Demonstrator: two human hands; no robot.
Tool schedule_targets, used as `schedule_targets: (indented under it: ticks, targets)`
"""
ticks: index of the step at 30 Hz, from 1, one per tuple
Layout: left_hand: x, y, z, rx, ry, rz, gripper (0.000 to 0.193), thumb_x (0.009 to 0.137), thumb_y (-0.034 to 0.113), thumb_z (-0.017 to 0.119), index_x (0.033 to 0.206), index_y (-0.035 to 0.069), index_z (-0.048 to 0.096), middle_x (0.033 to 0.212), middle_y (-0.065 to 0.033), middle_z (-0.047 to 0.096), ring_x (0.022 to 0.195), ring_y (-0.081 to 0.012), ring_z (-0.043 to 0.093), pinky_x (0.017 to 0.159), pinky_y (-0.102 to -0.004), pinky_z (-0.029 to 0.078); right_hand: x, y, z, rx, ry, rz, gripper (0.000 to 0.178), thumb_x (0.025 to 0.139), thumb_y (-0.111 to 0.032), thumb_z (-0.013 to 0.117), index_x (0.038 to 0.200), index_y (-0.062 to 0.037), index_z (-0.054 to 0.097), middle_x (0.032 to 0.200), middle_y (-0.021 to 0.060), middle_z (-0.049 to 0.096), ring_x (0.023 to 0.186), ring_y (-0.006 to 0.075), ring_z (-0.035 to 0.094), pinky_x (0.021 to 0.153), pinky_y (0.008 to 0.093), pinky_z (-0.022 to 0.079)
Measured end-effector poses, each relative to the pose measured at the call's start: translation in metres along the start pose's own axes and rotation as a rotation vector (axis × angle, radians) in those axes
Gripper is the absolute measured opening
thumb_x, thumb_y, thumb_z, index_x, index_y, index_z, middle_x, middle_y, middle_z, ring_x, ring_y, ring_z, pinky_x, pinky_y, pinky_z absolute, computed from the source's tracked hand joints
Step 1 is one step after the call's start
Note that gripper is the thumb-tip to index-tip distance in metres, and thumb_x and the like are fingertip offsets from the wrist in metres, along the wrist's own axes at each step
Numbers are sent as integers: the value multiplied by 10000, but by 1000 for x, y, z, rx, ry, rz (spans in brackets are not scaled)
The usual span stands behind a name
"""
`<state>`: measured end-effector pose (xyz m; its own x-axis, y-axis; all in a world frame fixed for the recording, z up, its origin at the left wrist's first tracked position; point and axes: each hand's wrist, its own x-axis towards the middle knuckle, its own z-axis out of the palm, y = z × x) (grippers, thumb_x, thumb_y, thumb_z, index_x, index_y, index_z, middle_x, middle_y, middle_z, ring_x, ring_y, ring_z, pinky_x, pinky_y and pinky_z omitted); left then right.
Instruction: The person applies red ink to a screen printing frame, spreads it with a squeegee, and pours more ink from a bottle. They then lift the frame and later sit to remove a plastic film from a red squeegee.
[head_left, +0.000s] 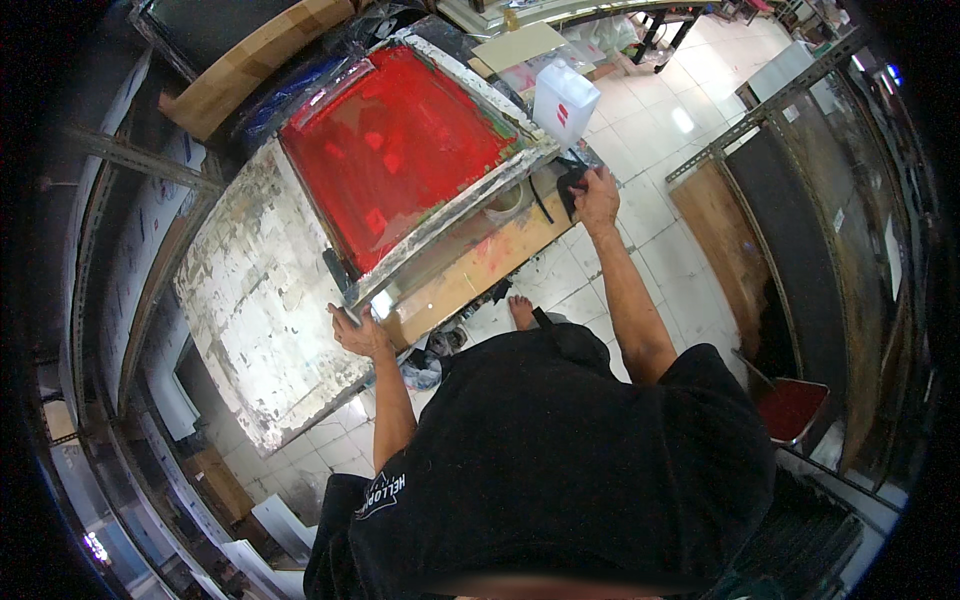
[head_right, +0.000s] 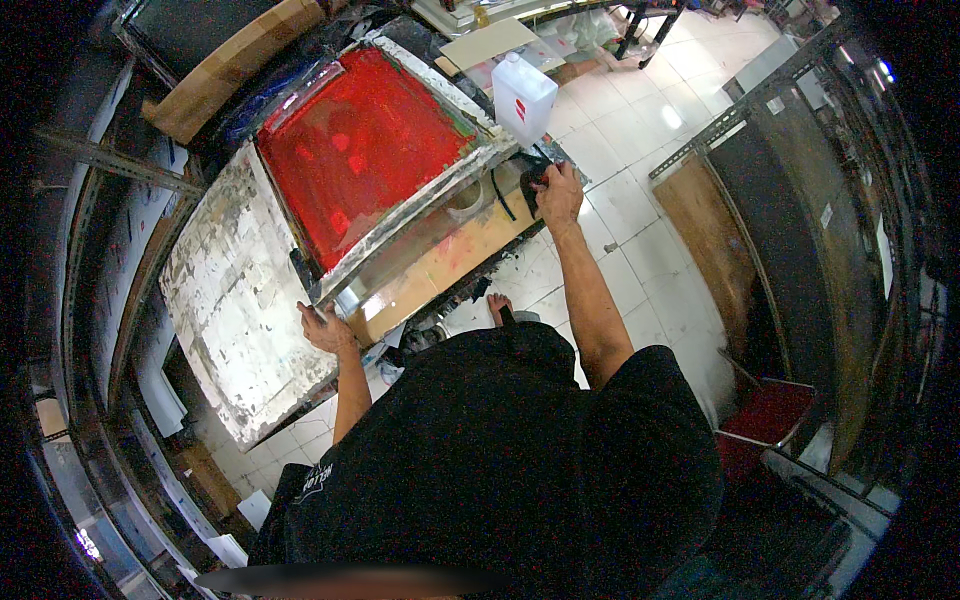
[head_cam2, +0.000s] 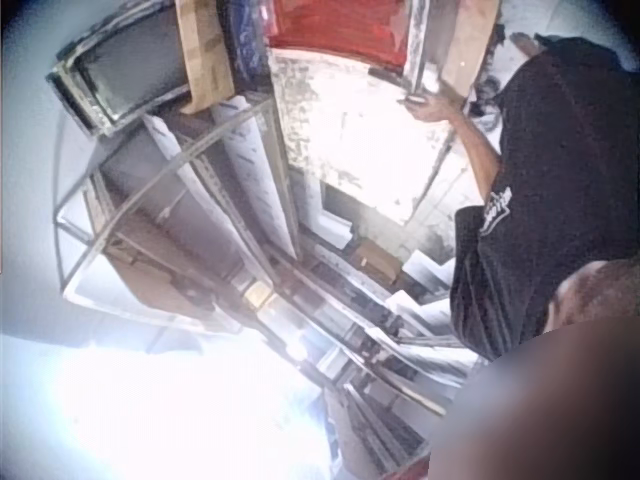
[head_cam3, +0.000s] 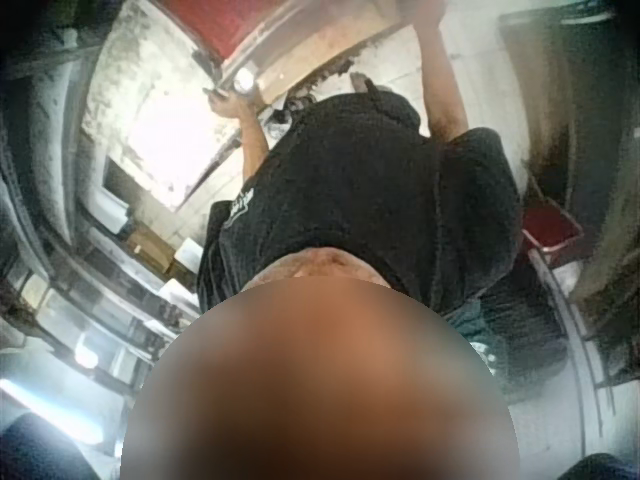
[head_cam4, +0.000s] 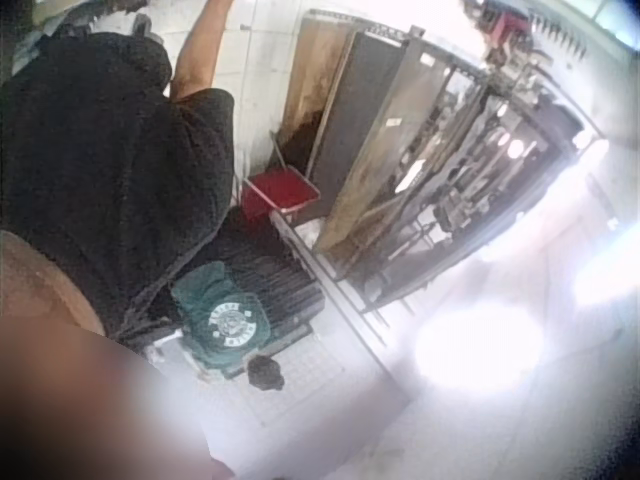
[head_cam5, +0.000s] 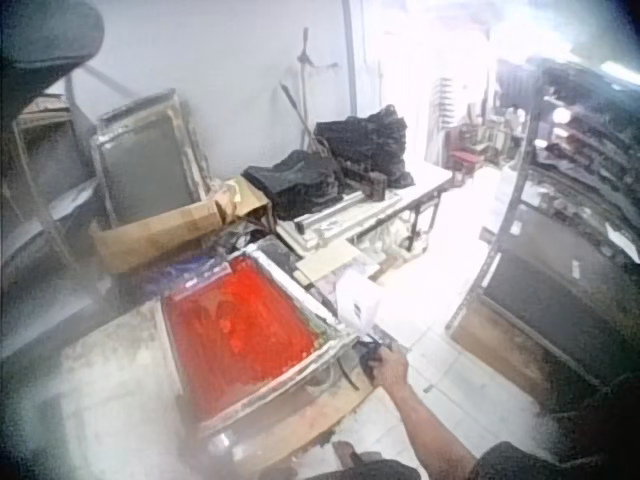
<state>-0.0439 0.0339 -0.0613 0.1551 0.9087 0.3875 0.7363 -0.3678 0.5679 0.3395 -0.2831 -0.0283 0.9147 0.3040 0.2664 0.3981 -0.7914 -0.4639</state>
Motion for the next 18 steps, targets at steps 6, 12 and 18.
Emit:
schedule_targets:
  ticks: [6, 12, 18]
  targets:
    - [0, 12, -7, 64, 6, 169, 772, 672, 360, 736, 1342, 47, 514, 1191, -227, 558, 1045, -404, 522, 890, -486, 416, 7, 0, 6, 35, -90, -63, 240, 701, -77, 673, 912, -43, 564, 974, 170, 598, 961, 364, 565, 768, 465, 460]
    - [-2, 4, -6, 141, -23, 205, 784, 679, 419, 734, 1344, 67, 516, 1232, -212, 539, 1082, -398, 498, 903, -497, 401, -3, -6, 8, -117, -128, -222, 329, 761, -74, 592, 1068, 27, 529, 1101, 257, 505, 966, 423, 544, 800, 503, 479]
    - [-6, 3, -9, 117, -25, 127, 829, 667, 503, 744, 1350, 99, 504, 1273, -152, 519, 1132, -374, 465, 891, -514, 377, -10, -23, -2, -137, -102, -234, 412, 731, -38, 613, 1136, 32, 615, 1086, 230, 556, 988, 376, 571, 847, 435, 489]
